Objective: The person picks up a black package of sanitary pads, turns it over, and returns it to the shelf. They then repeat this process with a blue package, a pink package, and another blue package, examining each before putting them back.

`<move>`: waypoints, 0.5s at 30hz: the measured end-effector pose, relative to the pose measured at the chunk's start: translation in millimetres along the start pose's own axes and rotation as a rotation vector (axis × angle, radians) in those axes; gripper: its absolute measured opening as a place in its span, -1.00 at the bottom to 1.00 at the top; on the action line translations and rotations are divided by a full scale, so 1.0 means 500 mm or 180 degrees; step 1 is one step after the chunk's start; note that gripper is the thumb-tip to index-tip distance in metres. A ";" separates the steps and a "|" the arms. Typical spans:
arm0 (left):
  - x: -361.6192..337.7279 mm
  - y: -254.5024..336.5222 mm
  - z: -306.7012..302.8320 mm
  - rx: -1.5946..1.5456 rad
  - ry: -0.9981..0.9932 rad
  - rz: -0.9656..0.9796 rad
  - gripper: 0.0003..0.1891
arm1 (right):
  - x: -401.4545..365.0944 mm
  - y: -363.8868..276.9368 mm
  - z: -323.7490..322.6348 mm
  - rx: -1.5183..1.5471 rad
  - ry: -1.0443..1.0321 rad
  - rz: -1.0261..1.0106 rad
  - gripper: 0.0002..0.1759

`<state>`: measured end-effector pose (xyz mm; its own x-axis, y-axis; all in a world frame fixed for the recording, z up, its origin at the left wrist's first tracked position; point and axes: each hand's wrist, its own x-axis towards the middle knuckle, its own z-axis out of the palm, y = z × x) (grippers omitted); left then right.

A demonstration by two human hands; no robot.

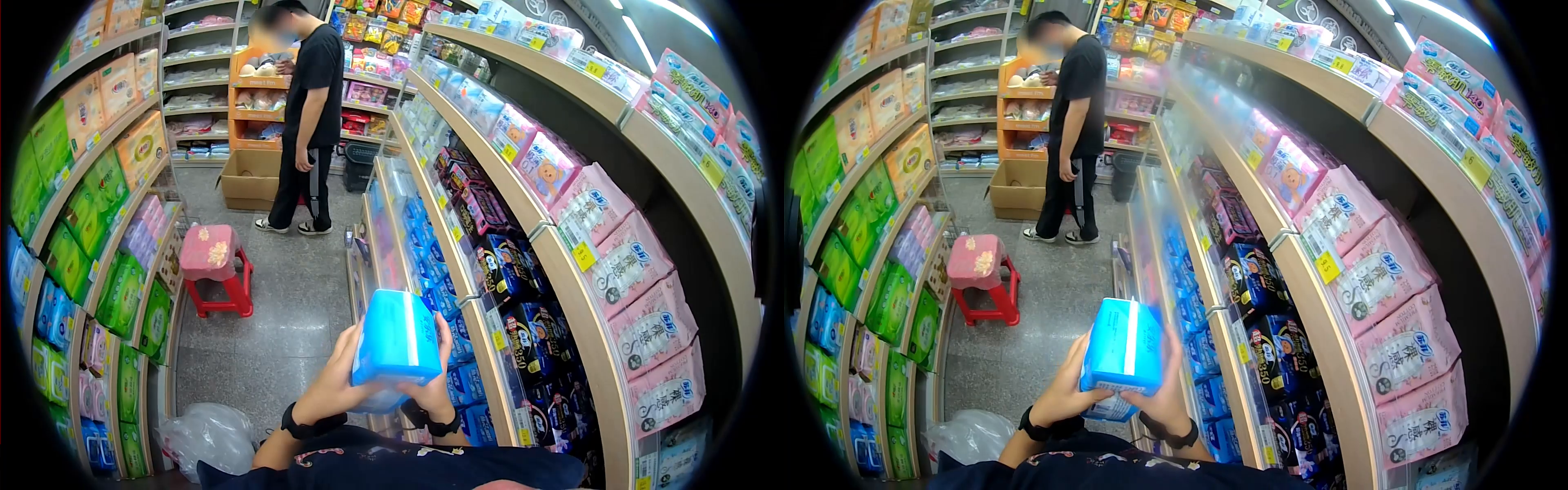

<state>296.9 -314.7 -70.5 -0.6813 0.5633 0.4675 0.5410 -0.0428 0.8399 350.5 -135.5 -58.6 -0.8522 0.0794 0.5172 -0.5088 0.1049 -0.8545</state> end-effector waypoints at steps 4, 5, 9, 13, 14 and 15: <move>0.004 0.010 0.004 -0.0554 0.0140 -0.0134 0.13 | -0.013 0.010 -0.006 0.0085 0.0006 0.0090 0.25; 0.005 0.012 0.004 -0.0597 0.0210 -0.0037 0.14 | -0.020 0.023 -0.008 -0.0242 -0.0112 0.0033 0.25; 0.004 -0.002 0.004 -0.0710 0.0224 -0.0101 0.18 | -0.026 0.030 -0.002 -0.0446 -0.0202 0.0058 0.28; -0.001 0.000 0.001 -0.0273 -0.0057 -0.0163 0.23 | -0.012 0.018 -0.004 0.0109 -0.0200 -0.0015 0.34; -0.002 0.002 0.002 -0.0272 -0.0165 -0.0207 0.24 | -0.011 0.017 -0.005 0.0109 -0.0202 -0.0013 0.34; -0.003 0.000 0.003 -0.0275 -0.0162 -0.0212 0.24 | -0.011 0.015 -0.005 0.0054 -0.0162 0.0019 0.35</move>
<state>298.7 -314.3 -71.8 -0.6873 0.6082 0.3971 0.4494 -0.0735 0.8903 351.6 -132.6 -67.9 -0.8601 0.0294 0.5093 -0.5054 0.0878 -0.8584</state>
